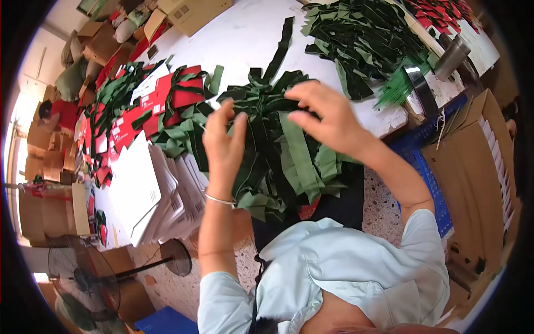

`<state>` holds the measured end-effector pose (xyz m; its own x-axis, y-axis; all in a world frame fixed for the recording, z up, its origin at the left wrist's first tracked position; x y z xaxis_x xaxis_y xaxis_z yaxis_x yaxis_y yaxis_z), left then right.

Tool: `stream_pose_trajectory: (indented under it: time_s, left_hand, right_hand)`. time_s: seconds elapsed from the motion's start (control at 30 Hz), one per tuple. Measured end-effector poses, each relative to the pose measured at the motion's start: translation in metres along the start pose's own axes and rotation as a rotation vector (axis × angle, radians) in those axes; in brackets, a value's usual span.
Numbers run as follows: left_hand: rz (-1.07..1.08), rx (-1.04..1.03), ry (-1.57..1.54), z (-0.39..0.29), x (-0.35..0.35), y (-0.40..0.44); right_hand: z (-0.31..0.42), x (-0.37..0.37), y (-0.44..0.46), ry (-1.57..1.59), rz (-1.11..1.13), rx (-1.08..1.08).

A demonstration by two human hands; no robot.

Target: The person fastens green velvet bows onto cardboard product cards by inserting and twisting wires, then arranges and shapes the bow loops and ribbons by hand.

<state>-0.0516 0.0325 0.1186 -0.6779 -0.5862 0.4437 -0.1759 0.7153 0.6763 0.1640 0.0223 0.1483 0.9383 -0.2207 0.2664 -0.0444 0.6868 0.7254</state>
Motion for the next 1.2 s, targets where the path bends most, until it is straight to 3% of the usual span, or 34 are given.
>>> stream_pose_trajectory:
  time_s: [0.03,0.1,0.33,0.4,0.5,0.67,0.73,0.83,0.87,0.93,1.03,1.2]
  left_hand:
    - [0.033,-0.039,0.093,0.02,-0.018,-0.012]
    - [0.115,-0.012,0.121,0.04,-0.042,-0.03]
    - [0.073,0.041,0.023,0.056,-0.039,-0.03]
    - [0.089,0.155,-0.121,0.056,-0.032,-0.028]
    - [0.181,0.567,-0.495,0.051,-0.028,-0.036]
    - [0.139,0.83,-0.801,0.065,-0.044,-0.047]
    - [0.052,0.761,-0.72,0.069,-0.04,-0.043]
    - [-0.015,0.455,-0.391,0.051,-0.024,-0.034]
    - [-0.062,0.029,-0.022,0.011,-0.012,-0.022]
    - [-0.022,-0.278,0.145,-0.015,-0.024,-0.021]
    - [0.093,-0.31,0.102,-0.01,-0.056,-0.021]
    - [0.099,-0.279,0.046,0.0,-0.064,-0.014]
  right_hand:
    - [-0.007,-0.016,-0.011,-0.149,0.005,0.219]
    - [-0.02,-0.042,-0.023,-0.279,0.067,0.274]
    - [-0.06,-0.062,-0.013,-0.32,0.1,0.235]
    - [-0.063,-0.064,-0.011,-0.307,0.096,0.242]
    - [-0.066,-0.062,-0.01,-0.278,0.104,0.24]
    - [-0.063,-0.06,-0.011,-0.277,0.201,0.218]
    - [-0.057,-0.063,-0.016,-0.337,0.245,0.278]
    - [-0.062,-0.062,-0.016,-0.33,0.227,0.278]
    - [-0.061,-0.061,-0.015,-0.344,0.216,0.312]
    - [-0.054,-0.056,-0.012,-0.36,0.171,0.318]
    - [-0.047,-0.051,-0.019,-0.504,0.134,0.409]
    - [-0.045,-0.056,-0.033,-0.694,0.107,0.598]
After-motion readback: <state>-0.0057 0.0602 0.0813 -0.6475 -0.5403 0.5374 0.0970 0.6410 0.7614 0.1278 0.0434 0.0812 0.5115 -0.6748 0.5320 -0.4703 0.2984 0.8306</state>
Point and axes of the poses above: each hand's wrist, its own y-axis towards the middle knuckle, its own x-axis out of the back of the hand, z = x × y, the point moved 9 cm from there along y, towards the middle knuckle, and after that the axes turned 14 degrees about -z, right-handed, at the moved point
